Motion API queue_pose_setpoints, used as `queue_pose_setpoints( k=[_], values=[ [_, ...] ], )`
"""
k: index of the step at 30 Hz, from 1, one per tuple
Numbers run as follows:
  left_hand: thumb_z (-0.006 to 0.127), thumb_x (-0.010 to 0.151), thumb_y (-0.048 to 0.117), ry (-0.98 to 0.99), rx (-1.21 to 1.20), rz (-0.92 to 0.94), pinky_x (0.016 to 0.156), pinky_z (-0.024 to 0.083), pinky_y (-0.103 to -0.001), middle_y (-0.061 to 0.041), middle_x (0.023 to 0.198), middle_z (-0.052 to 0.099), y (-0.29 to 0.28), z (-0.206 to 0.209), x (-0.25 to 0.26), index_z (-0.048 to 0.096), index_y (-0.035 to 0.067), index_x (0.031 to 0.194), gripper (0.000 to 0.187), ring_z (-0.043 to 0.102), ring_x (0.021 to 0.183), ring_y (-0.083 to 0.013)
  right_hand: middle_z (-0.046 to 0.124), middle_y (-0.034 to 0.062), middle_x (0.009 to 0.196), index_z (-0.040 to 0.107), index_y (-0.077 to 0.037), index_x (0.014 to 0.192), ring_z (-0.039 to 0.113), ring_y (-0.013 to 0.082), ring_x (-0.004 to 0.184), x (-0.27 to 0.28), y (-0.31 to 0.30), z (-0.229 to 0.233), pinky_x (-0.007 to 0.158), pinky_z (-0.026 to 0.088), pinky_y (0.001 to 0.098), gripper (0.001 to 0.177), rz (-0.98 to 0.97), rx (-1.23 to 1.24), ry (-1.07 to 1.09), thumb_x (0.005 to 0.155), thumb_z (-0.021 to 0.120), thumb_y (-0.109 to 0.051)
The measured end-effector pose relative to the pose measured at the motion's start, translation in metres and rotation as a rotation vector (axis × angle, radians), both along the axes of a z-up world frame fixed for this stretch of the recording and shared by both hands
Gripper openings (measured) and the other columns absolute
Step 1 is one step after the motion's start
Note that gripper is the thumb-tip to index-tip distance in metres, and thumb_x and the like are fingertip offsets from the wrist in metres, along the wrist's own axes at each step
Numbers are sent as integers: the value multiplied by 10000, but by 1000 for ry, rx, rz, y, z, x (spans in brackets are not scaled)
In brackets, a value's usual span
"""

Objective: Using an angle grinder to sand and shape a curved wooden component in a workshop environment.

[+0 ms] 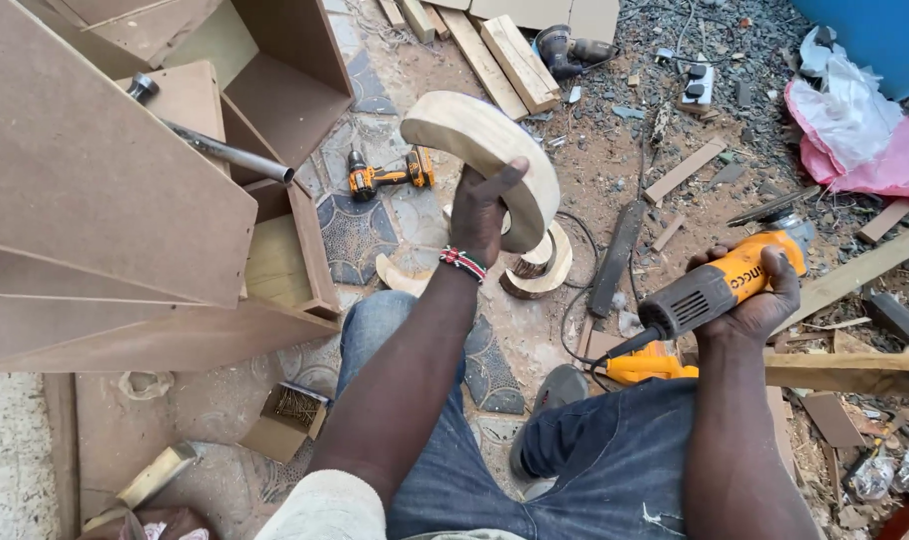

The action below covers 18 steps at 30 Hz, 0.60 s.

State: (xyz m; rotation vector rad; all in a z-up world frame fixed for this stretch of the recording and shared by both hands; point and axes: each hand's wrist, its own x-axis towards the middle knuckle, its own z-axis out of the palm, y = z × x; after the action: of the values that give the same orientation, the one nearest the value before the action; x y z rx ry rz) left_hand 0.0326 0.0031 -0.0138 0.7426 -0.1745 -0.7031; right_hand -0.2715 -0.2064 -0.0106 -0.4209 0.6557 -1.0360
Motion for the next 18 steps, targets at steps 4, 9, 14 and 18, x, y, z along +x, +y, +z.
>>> queue_pose_setpoints(
  k=[4,9,14,18],
  values=[
    [943,822,420,-113,261,-61,1098,602,-416,-165,1359,802,5,35,-16,729,-5,1506,834,780,1220,-276,802,173,920,650,45,1349,811,314,766,7,6,7,794,718,456,534,-27,20,2,890,768,-201],
    [913,739,648,-188,309,-39,1124,590,-517,-203,1395,791,3,59,-18,650,31,1586,1081,785,1263,-360,819,147,1047,598,1,1553,865,260,853,7,20,6,718,740,351,674,62,-61,87,917,776,-134],
    [884,656,726,-129,330,-32,1142,571,-546,-237,1431,740,2,53,-2,595,-8,1624,1248,743,1321,-404,826,134,1043,654,5,1438,861,264,873,10,28,-5,751,762,381,575,134,-2,192,914,831,-150],
    [1026,974,467,112,59,87,1003,716,-439,-51,1058,873,-8,10,7,775,185,1332,520,879,956,-201,797,103,1033,698,-64,1241,863,289,950,6,35,-27,918,750,475,337,237,-14,286,995,824,-256]
  ],
)
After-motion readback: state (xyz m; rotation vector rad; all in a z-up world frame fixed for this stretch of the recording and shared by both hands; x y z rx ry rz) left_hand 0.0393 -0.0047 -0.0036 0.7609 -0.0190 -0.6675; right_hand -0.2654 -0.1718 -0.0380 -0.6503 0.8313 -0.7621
